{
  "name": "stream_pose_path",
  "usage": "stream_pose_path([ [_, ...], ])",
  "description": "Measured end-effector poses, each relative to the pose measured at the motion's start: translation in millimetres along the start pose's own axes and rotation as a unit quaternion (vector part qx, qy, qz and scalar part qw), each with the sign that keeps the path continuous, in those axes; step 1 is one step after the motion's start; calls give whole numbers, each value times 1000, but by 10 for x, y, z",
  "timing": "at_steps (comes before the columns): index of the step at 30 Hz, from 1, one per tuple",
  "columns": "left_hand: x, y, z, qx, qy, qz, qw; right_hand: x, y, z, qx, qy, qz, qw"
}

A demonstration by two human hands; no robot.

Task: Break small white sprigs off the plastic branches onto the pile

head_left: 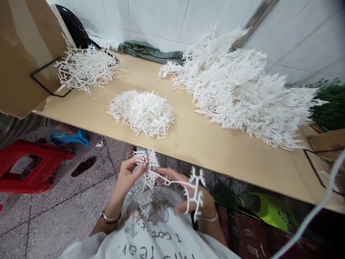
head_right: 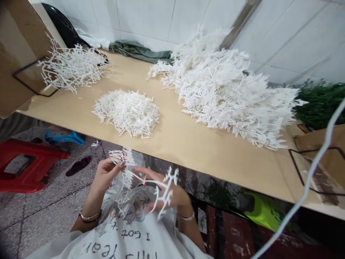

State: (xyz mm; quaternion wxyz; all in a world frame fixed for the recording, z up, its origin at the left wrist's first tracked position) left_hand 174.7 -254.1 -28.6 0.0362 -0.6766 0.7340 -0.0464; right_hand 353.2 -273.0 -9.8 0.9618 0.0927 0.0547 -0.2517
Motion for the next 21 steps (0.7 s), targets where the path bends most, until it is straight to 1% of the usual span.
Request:
stream_pose_path([
  [1, -27, 3, 6, 2, 3, 1, 1000, 138, 69, 31, 13, -18, 43, 999],
  [2, -48, 8, 15, 2, 6, 2, 1000, 292, 198, 96, 37, -29, 50, 998],
  [3, -64, 11, 23, -2, 8, 5, 1000, 447, 357, 136, 74, -75, 36, 994],
  [5, -84, 1, 25, -15, 13, 15, 1000, 703, 729, 311, 129, -146, -55, 979],
  [6, -92, -15, 12, -25, 15, 21, 999, 773, 882, 433, 152, -170, -103, 968],
  [7, -101, -40, -16, -39, 14, 28, 999, 796, 1005, 552, 182, -197, -152, 951],
  [8, -113, -75, -61, -57, 8, 35, 998, 742, 1057, 675, 220, -204, -172, 938],
  [9, -128, -113, -124, -76, -3, 40, 996, 627, 1069, 812, 268, -181, -193, 926],
  [10, -145, -159, -201, -95, -17, 45, 994, 461, 1021, 916, 309, -146, -194, 919],
  [11, -164, -208, -285, -114, -33, 50, 992, 270, 927, 986, 340, -96, -182, 918],
  [12, -183, -257, -369, -132, -47, 55, 989, 73, 797, 993, 369, -57, -150, 916],
  [13, -203, -301, -450, -148, -58, 59, 986, -100, 673, 959, 410, -31, -124, 903],
  [15, -244, -383, -582, -174, -72, 76, 979, -338, 466, 874, 510, 34, -107, 853],
  [16, -267, -429, -621, -185, -72, 97, 975, -412, 410, 791, 533, 43, -101, 839],
  [17, -290, -472, -641, -192, -69, 123, 971, -456, 385, 720, 544, 52, -103, 831],
  [19, -338, -533, -629, -191, -57, 174, 964, -497, 409, 591, 544, 51, -108, 830],
  [21, -398, -542, -572, -174, -41, 202, 963, -521, 484, 486, 520, 37, -110, 846],
])
Point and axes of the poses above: each hand's wrist, its own x-axis away from the middle knuckle, its own y-axis out of the back of the hand, z = x × y, the point moved 7 cm from there along -x, towards the middle knuckle, and after that the axes turned 9 degrees about z, right-handed, at the moved point
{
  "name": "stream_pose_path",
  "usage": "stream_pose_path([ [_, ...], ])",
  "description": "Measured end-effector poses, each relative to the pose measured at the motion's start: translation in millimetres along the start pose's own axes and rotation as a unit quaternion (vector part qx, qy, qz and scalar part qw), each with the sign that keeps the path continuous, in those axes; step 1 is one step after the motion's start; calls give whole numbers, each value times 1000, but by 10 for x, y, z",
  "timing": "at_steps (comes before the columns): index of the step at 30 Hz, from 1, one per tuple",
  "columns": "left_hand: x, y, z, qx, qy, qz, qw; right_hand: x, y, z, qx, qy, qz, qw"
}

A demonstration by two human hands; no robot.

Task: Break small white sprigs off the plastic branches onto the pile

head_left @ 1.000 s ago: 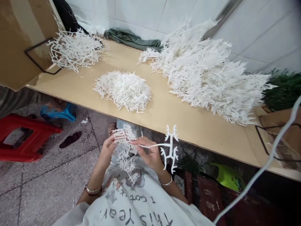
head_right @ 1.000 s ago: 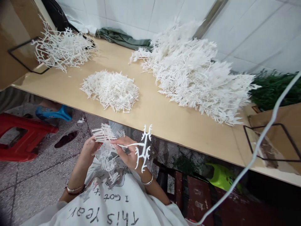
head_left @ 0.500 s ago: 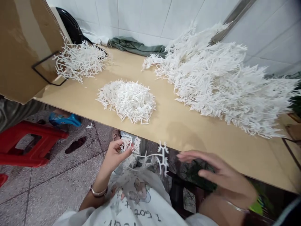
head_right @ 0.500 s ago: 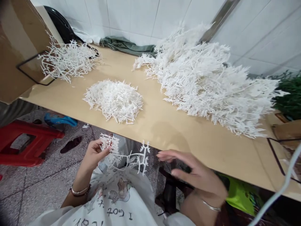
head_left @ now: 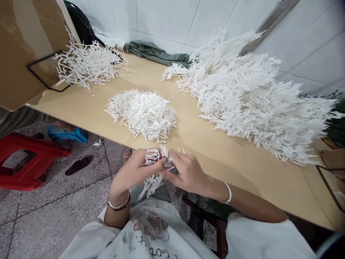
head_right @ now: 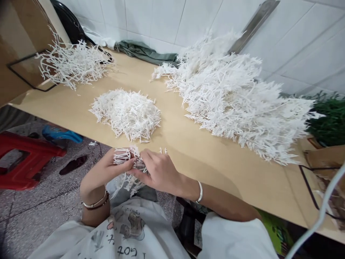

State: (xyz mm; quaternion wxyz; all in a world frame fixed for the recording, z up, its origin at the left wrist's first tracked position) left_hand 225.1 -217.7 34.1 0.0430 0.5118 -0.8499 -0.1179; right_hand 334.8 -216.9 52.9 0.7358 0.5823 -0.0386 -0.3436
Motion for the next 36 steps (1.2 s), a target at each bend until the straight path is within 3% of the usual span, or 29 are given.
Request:
stream_pose_path([
  [7, -143, 29, 223, 27, -1, 22, 999, -95, -246, -257, -236, 4, 71, 969],
  [12, -172, 51, 373, 36, 29, -41, 998, -99, -243, -341, -168, 3, 24, 986],
  [15, -182, 77, 360, 34, 22, -61, 997, -122, -250, -334, -141, 31, 11, 989],
  [18, -194, 105, 319, 37, 11, -51, 998, -150, -280, -317, -173, 62, 18, 983],
  [24, -201, 92, 301, 74, 10, -31, 997, -124, -229, -358, -252, 69, -32, 965],
  [28, -199, 63, 270, 43, 12, -28, 999, -106, -231, -369, -253, 66, -44, 964],
  [32, -193, 102, 293, 8, 20, -67, 998, -122, -198, -372, -184, 54, -68, 979],
  [36, -184, 131, 384, 4, 43, -68, 997, -173, -248, -393, -185, 28, -23, 982],
])
Point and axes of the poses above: each hand's wrist, its own x-axis away from the middle knuckle, its own y-axis out of the back of the hand, z = x × y, the point moved 7 cm from there along -x, towards the middle knuckle, and after that the axes turned 9 degrees about z, right-handed, at the moved point
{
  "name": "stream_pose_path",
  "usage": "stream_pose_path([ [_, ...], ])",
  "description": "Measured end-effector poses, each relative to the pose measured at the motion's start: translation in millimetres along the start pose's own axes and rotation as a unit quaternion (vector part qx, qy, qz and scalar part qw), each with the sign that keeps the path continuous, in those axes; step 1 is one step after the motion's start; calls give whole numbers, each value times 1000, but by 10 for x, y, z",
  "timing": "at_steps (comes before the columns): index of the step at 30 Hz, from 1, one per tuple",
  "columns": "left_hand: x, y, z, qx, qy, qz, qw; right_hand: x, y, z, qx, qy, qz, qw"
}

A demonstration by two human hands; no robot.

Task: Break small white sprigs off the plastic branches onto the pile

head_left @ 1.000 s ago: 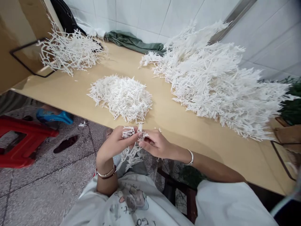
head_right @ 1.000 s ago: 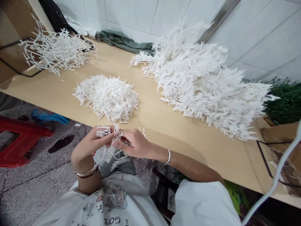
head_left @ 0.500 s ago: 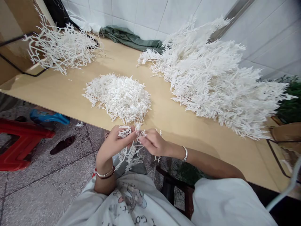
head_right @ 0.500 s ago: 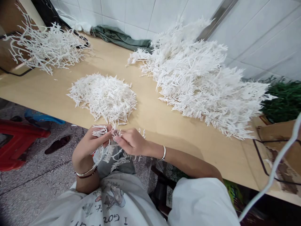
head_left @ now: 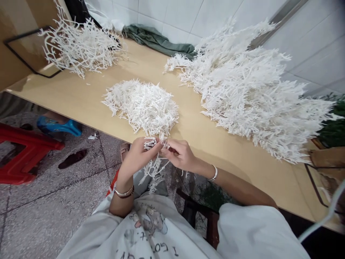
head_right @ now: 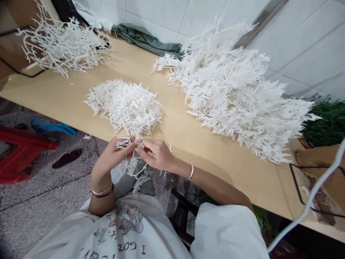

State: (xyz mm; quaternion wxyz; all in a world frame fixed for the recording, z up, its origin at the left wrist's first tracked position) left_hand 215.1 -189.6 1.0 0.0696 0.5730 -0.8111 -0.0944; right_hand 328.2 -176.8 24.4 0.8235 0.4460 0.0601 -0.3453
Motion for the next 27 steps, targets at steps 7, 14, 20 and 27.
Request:
stream_pose_path([
  [7, -51, 13, 25, 37, -26, 50, 998, -45, -80, -138, -115, -91, 72, 987],
  [14, -129, -67, -3, 62, -36, 50, 996, -43, 9, -234, -123, -133, 86, 980],
  [20, -123, -81, 68, 56, -12, 37, 998, 15, -48, -189, -180, -148, 89, 968],
  [27, -144, -210, 127, 167, 2, 105, 980, 117, -203, -292, -379, -228, 93, 892],
])
Point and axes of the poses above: each hand's wrist, its own x-axis away from the middle knuckle, its own y-axis out of the back of the hand, z = x × y, the point moved 7 cm from there along -x, towards the middle knuckle, and after that the axes turned 9 degrees about z, right-handed, at the moved point
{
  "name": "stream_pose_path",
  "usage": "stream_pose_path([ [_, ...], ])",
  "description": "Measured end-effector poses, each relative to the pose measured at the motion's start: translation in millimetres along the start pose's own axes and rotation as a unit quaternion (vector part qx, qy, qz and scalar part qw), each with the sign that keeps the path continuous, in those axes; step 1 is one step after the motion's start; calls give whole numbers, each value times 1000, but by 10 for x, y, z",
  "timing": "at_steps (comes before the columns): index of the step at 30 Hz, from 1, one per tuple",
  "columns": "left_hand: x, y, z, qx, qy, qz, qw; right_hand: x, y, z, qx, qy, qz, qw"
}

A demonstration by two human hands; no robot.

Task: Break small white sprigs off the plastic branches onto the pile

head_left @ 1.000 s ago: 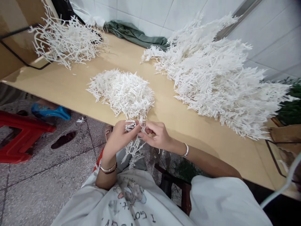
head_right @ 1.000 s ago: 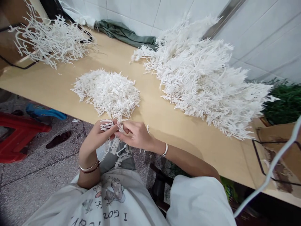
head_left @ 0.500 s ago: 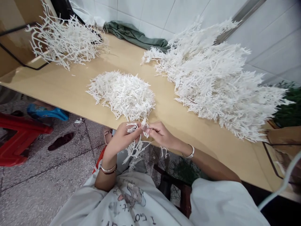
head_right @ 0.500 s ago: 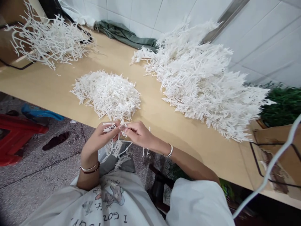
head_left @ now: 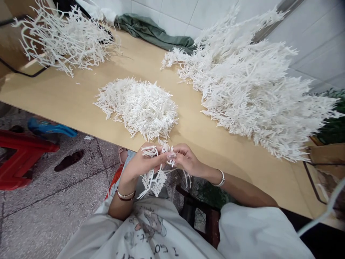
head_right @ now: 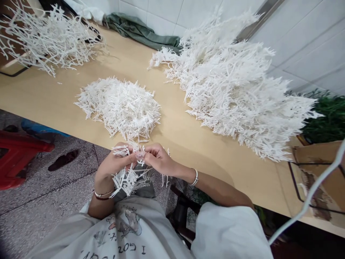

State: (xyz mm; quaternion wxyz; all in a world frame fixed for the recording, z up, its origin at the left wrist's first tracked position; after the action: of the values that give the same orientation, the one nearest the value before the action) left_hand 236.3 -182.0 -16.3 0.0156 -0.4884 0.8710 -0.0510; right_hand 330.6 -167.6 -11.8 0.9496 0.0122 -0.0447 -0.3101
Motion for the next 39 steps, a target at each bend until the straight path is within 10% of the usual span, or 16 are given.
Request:
stream_pose_path([
  [18, 101, 14, 107, 4, 51, -39, 998, -22, -148, 268, 55, 11, 105, 993],
  [23, 113, 37, 112, -11, 47, -106, 993, 6, -51, 218, 168, 33, 16, 985],
  [30, 109, 15, 77, 21, 60, -38, 997, 6, -146, 321, 219, 114, 90, 965],
  [39, 66, -369, 166, 291, 78, 34, 953, 89, -148, 312, 8, 94, 42, 995],
])
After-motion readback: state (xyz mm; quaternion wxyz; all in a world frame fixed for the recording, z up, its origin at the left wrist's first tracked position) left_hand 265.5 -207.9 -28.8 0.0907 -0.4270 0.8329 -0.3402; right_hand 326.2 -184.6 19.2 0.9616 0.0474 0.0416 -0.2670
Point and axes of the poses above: each hand's wrist, its own x-axis away from the middle knuckle, its own y-axis out of the back of the hand, z = x × y, the point moved 7 cm from there along -x, towards the middle knuckle, and after that the axes turned 9 degrees about z, right-handed, at the moved point
